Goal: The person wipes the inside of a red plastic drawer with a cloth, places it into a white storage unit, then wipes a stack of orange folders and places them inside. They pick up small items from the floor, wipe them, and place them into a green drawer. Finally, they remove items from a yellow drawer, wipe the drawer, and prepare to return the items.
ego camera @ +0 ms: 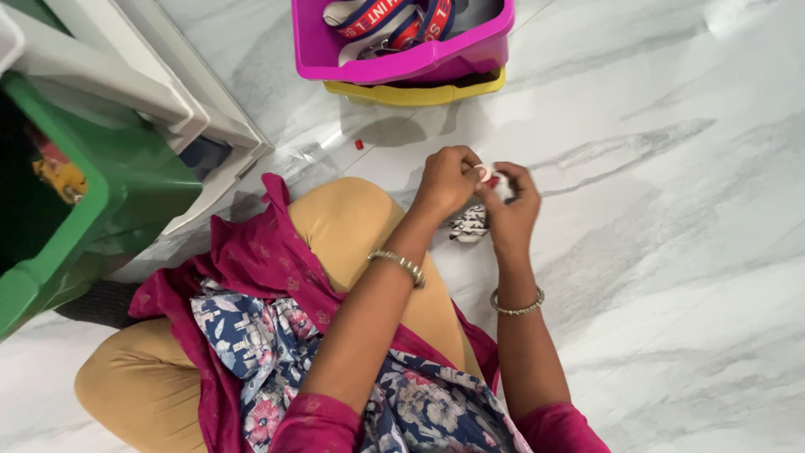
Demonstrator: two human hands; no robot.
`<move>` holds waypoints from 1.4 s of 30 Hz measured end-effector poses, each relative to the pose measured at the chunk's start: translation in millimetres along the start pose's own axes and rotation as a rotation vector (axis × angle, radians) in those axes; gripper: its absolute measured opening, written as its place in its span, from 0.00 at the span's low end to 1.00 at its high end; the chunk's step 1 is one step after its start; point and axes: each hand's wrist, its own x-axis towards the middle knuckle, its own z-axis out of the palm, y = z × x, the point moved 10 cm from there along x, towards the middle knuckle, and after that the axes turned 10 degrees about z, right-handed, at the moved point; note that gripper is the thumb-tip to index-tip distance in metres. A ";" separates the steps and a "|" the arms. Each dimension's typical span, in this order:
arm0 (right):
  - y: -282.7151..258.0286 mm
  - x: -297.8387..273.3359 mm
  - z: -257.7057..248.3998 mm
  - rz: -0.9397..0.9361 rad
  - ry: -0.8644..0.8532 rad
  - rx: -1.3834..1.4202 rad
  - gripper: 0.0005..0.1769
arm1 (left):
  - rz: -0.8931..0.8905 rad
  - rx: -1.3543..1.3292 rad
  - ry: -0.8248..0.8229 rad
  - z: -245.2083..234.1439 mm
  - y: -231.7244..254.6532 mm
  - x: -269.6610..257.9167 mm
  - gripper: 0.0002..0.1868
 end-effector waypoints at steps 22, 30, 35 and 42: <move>-56.1 0.0 65.8 0.212 -0.175 0.649 0.17 | 0.487 -0.020 0.239 -57.5 83.7 -60.2 0.14; -56.2 5.6 77.0 0.491 -0.376 1.065 0.22 | 0.638 -0.233 0.296 -55.9 86.3 -65.0 0.12; -105.8 -19.7 49.5 -0.209 0.064 0.317 0.18 | 0.406 -0.475 0.286 -52.8 56.1 -47.0 0.10; -83.3 1.4 61.9 -0.035 -0.063 0.541 0.18 | 0.402 -0.551 0.204 -42.1 41.0 -31.6 0.14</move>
